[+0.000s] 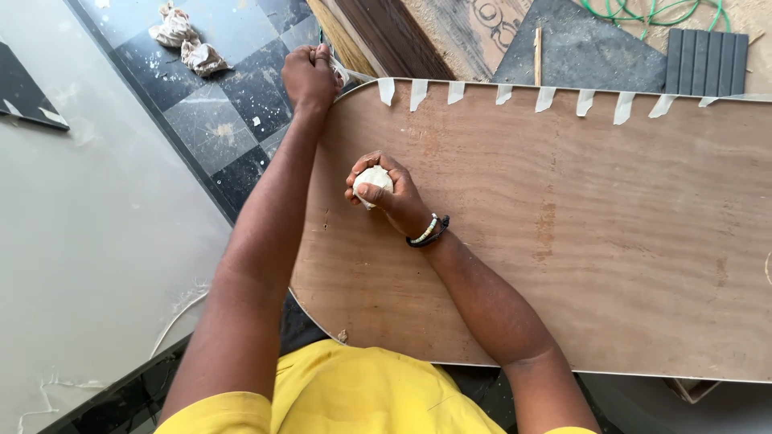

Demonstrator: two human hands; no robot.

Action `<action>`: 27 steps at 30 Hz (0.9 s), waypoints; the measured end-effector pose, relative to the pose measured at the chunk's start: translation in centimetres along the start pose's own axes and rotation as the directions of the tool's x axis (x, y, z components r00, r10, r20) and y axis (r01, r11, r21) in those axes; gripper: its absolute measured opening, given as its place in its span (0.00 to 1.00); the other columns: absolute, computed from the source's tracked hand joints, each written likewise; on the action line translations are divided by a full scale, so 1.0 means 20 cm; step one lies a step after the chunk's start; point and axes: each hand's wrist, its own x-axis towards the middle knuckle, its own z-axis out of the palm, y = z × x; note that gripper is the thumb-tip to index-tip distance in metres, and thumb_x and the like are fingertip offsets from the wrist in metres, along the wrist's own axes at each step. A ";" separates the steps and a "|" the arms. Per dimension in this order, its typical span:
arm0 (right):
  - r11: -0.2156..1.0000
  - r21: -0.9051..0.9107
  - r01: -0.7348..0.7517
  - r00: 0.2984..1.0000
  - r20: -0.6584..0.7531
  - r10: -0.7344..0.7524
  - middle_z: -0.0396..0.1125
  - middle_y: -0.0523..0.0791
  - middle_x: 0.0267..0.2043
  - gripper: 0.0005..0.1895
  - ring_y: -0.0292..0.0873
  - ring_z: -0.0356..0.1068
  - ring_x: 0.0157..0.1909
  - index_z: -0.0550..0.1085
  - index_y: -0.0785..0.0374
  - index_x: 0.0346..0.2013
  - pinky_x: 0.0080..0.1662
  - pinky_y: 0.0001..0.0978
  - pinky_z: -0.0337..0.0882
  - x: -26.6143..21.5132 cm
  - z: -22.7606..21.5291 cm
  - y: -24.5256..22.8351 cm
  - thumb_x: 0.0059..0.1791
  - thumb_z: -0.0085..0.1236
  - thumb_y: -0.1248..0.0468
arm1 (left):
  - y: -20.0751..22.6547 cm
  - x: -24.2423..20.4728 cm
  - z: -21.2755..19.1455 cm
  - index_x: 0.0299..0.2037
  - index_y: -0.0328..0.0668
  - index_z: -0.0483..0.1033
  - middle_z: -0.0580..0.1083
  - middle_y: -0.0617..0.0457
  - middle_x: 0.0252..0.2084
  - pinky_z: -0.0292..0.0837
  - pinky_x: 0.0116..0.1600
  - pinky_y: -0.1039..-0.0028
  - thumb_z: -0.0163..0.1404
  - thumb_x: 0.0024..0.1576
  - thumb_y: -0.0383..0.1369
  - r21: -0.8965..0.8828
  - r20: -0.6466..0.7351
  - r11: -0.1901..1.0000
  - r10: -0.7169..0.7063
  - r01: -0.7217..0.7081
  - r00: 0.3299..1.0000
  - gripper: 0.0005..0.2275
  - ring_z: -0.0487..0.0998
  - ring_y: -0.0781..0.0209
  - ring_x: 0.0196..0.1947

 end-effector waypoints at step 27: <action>0.996 -0.068 -0.049 0.998 0.023 0.050 0.70 0.43 0.45 0.20 0.38 0.76 0.46 0.69 0.59 0.48 0.47 0.30 0.77 0.02 0.00 -0.04 0.50 0.65 0.52 | 0.34 -0.43 -0.20 0.51 0.48 0.79 0.68 0.40 0.61 0.66 0.62 0.47 0.67 0.45 0.44 0.151 0.496 0.415 0.753 -0.897 0.432 0.24 0.64 0.44 0.62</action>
